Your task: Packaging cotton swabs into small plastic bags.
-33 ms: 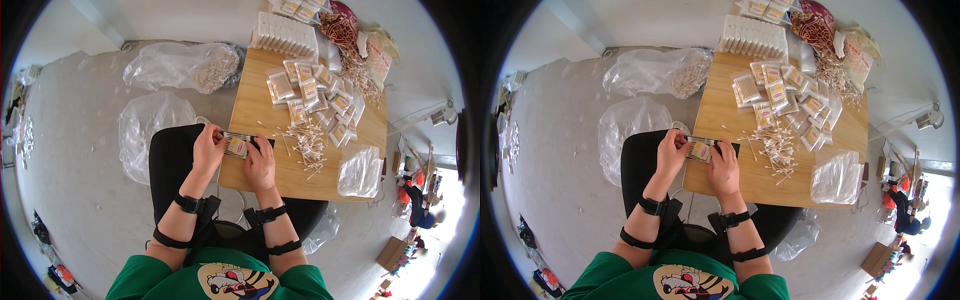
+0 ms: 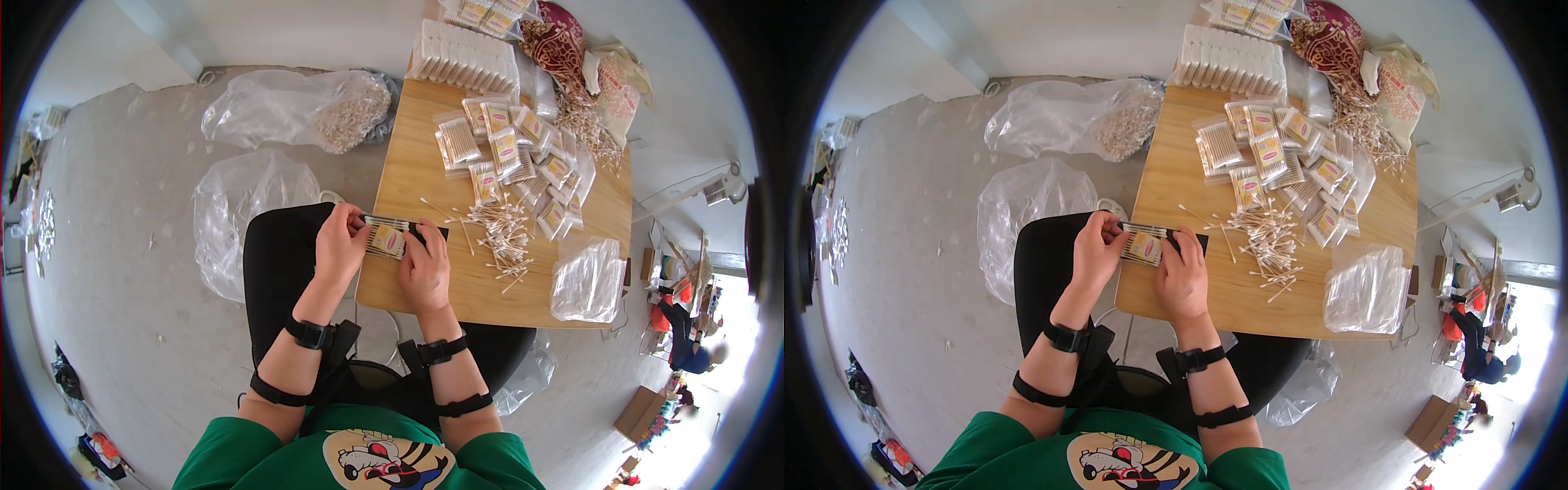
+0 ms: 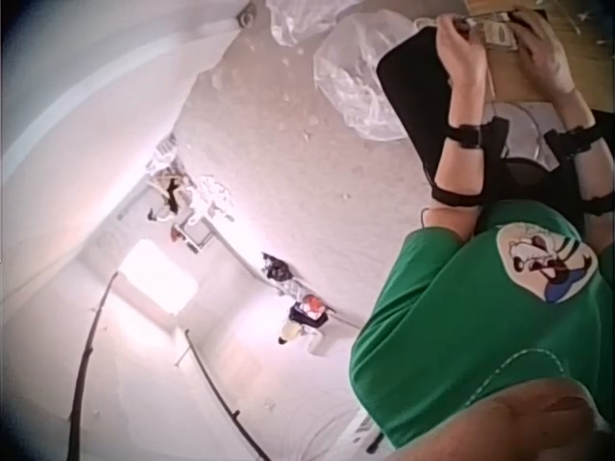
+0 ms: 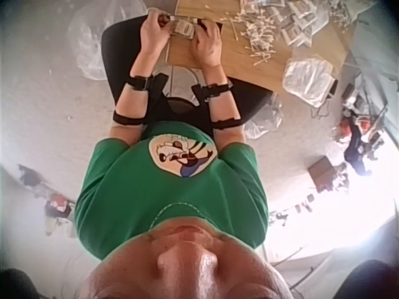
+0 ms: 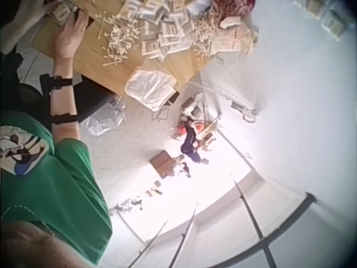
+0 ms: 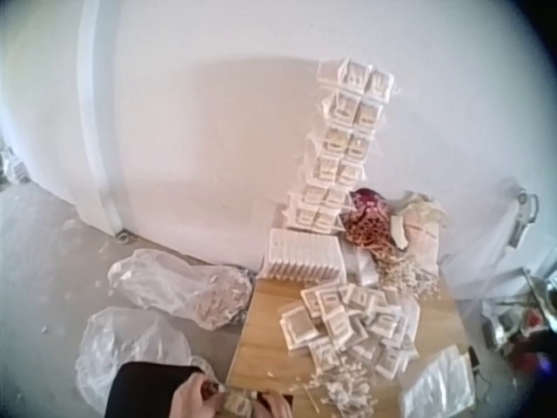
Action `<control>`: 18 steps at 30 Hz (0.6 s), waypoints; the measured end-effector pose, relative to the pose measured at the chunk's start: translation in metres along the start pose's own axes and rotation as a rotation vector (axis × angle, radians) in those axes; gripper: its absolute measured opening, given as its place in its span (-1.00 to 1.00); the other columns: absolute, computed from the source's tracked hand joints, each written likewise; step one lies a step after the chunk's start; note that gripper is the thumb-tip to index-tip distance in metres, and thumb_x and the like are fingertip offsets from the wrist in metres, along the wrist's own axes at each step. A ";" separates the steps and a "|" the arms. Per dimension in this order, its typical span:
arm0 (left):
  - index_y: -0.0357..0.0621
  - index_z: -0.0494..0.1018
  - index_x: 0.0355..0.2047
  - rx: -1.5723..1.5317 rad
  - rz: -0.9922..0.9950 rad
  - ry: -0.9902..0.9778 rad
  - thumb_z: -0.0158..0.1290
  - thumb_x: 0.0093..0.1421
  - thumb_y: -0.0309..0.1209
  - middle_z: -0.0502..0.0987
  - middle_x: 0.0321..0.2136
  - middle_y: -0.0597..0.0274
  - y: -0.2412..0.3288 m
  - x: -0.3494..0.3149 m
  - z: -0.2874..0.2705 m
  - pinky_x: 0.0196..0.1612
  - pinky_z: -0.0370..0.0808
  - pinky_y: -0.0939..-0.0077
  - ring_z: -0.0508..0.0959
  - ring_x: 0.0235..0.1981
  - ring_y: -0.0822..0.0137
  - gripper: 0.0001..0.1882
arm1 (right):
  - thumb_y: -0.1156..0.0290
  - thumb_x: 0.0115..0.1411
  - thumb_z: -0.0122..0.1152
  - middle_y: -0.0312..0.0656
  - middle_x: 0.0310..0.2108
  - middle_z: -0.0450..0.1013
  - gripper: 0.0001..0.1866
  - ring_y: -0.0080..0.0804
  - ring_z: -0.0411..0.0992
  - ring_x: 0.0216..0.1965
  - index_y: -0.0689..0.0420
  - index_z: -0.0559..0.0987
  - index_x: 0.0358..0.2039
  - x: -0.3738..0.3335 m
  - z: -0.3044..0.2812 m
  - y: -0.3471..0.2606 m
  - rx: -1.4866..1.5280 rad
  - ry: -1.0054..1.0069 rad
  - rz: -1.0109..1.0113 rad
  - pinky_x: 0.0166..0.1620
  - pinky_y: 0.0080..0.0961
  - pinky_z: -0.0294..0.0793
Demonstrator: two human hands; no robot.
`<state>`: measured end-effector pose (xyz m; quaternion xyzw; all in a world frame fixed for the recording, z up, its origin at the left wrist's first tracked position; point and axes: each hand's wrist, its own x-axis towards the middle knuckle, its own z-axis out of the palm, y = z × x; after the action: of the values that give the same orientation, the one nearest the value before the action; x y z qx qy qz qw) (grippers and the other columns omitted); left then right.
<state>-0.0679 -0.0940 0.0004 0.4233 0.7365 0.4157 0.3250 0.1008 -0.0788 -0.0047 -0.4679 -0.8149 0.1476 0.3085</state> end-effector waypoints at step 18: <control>-0.26 0.29 0.24 -0.026 0.421 -0.116 -0.05 0.38 -0.47 0.27 0.29 -0.11 0.000 -0.022 0.003 0.30 0.30 0.21 0.30 0.30 -0.08 -0.57 | 0.31 0.18 0.24 0.01 0.35 0.18 -0.33 -0.08 0.11 0.40 0.31 0.33 0.26 0.001 -0.012 -0.010 -0.279 -0.273 0.030 0.39 -0.02 0.07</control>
<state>-0.0561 -0.1132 0.0020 0.5868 0.6065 0.4587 0.2783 0.1012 -0.0843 0.0100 -0.4939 -0.8547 0.0997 0.1252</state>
